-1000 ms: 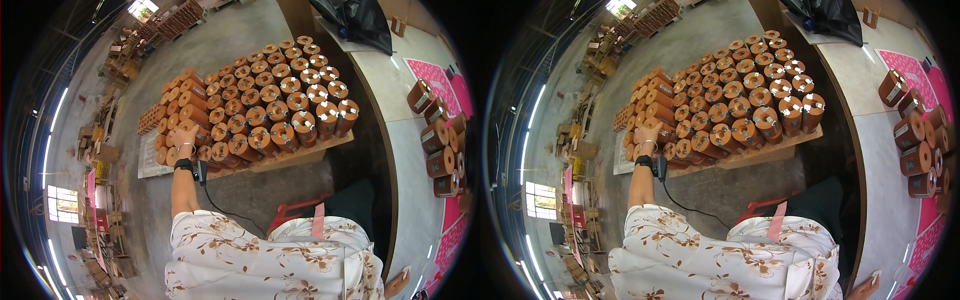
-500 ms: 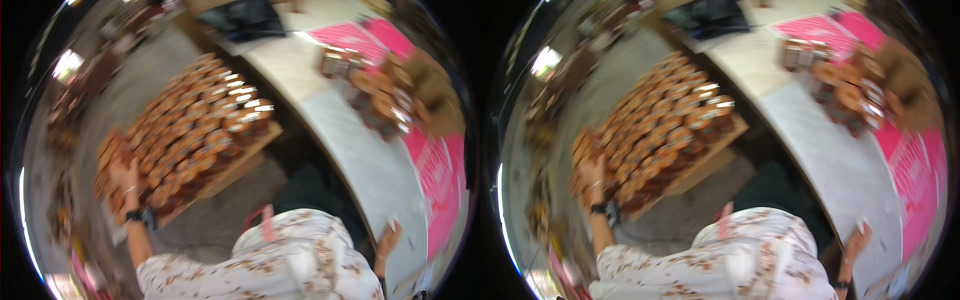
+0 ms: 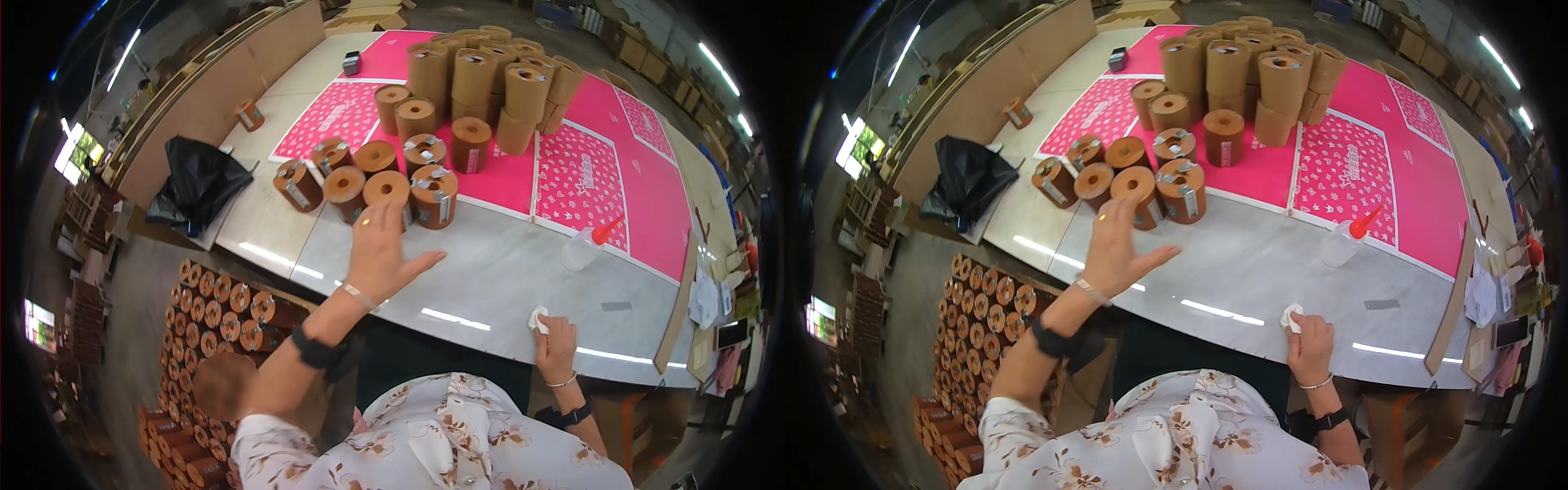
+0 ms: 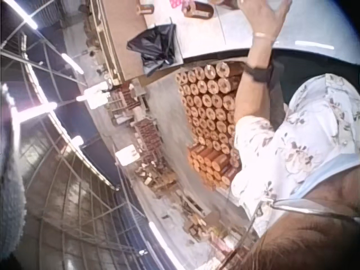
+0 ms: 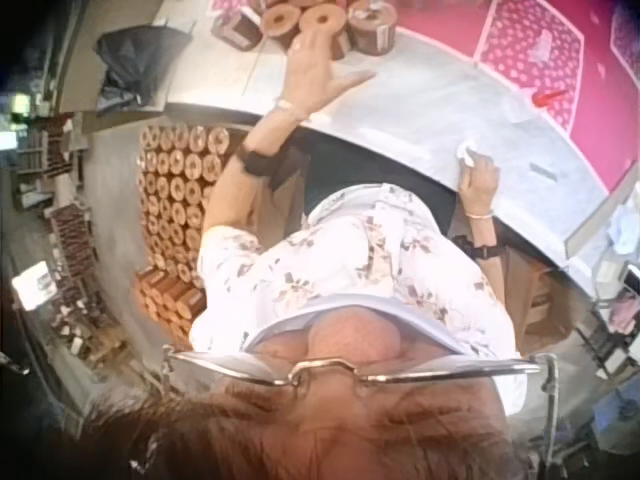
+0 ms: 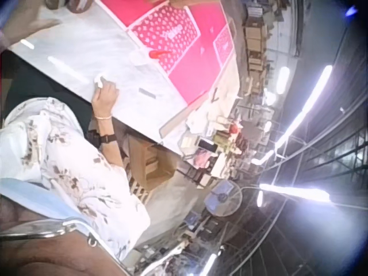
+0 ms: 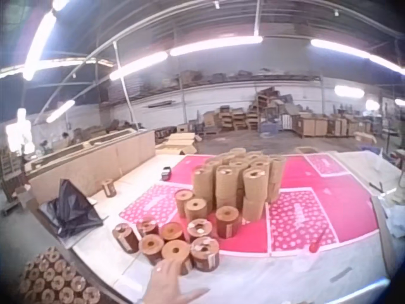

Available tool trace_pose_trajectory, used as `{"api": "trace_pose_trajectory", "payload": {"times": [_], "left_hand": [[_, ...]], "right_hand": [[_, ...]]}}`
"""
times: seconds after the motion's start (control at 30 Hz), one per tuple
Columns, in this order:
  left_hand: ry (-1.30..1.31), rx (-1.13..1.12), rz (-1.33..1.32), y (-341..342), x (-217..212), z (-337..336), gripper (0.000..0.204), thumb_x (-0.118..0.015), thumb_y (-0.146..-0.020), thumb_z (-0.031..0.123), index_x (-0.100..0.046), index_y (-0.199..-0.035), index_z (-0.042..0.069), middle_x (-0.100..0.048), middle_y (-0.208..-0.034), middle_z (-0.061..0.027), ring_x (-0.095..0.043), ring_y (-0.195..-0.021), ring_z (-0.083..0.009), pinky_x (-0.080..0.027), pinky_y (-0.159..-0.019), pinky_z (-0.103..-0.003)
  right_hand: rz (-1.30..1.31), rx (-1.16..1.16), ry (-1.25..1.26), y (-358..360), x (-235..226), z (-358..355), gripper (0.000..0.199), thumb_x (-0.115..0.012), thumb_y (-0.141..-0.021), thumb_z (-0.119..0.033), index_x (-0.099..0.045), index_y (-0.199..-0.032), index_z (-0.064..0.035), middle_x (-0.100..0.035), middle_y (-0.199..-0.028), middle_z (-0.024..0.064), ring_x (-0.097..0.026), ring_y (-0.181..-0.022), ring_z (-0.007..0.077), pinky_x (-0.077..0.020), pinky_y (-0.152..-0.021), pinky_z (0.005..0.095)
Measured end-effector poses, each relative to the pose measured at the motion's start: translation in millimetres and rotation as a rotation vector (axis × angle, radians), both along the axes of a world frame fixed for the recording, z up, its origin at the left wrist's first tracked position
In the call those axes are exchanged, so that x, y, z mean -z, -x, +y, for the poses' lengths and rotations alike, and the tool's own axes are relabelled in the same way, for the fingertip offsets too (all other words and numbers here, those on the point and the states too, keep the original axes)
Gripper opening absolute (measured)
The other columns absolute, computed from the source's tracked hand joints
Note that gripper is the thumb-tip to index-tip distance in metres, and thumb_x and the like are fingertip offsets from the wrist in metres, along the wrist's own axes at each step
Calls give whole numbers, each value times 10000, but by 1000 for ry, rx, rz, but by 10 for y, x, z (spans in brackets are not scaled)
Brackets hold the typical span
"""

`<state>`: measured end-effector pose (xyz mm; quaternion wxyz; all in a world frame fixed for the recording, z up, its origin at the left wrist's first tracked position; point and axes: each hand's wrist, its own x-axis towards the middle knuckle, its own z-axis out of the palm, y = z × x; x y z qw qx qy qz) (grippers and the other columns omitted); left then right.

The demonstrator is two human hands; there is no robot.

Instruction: Cleaning and wiping cylindrical wooden furniture components with a cloth and cleaning fluid.

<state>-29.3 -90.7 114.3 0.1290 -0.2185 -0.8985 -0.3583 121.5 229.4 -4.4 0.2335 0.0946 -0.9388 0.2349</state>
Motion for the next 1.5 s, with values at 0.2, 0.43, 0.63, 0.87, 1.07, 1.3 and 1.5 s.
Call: {"api": "trace_pose_trajectory", "payload": {"times": [0.2, 0.43, 0.63, 0.87, 1.07, 1.3, 1.5], "left_hand": [[499, -305, 371, 789, 480, 551, 980, -771, -642, 566, -439, -1275, -105, -556, -1151, -213, -465, -1174, -379, -224, -1044, -570], [338, -82, 439, 492, 394, 666, 877, -852, -567, 376, -469, -1264, 6, -552, -1124, -136, -510, -1092, -311, -317, -988, -475], [-67, 186, -3, -225, 534, 671, 989, -881, -564, 302, -372, -1366, 27, -541, -1133, -153, -531, -1080, -314, -412, -967, -421], [-580, 290, -351, -374, 1098, 745, 1009, -899, -588, 292, -323, -1376, 34, -525, -1249, -177, -566, -1140, -306, -471, -962, -372], [-545, 304, -127, -362, 1273, 767, 899, -891, -588, 273, -385, -1287, 20, -560, -1173, -153, -601, -1063, -272, -496, -887, -361], [-644, 256, -292, -425, 1164, 788, 885, -893, -553, 260, -415, -1265, 40, -525, -1168, -133, -552, -1072, -299, -460, -913, -390], [-508, 227, -306, -401, 1098, 769, 868, -887, -558, 271, -429, -1262, 55, -525, -1170, -137, -552, -1049, -306, -457, -888, -390]], "right_hand": [[-27, 11, 26, -60, -61, 4, 314, -594, -751, -56, -601, -1065, -42, -563, -888, 117, -539, -809, 285, -367, -702, 393], [4, 33, 45, -69, -27, -21, 253, -606, -762, -56, -615, -1015, -38, -559, -876, 111, -540, -793, 277, -377, -706, 382], [-34, 17, 73, 17, -80, 3, 269, -605, -775, -40, -623, -1043, -32, -562, -866, 109, -543, -793, 272, -388, -708, 378], [49, -120, 337, 255, -743, -270, 291, -643, -743, -27, -658, -1032, -61, -591, -883, 101, -579, -872, 264, -439, -759, 393], [151, -424, -139, 918, -915, -849, 344, -679, -669, -100, -622, -1008, -85, -540, -807, 71, -542, -766, 251, -396, -711, 380], [151, -380, -139, 752, -870, -913, 282, -615, -689, -64, -608, -972, -71, -539, -815, 69, -526, -744, 249, -353, -669, 377], [160, -320, -106, 1222, -905, -940, 199, -621, -710, -90, -617, -908, -100, -530, -795, 58, -522, -734, 247, -343, -661, 370]]}}
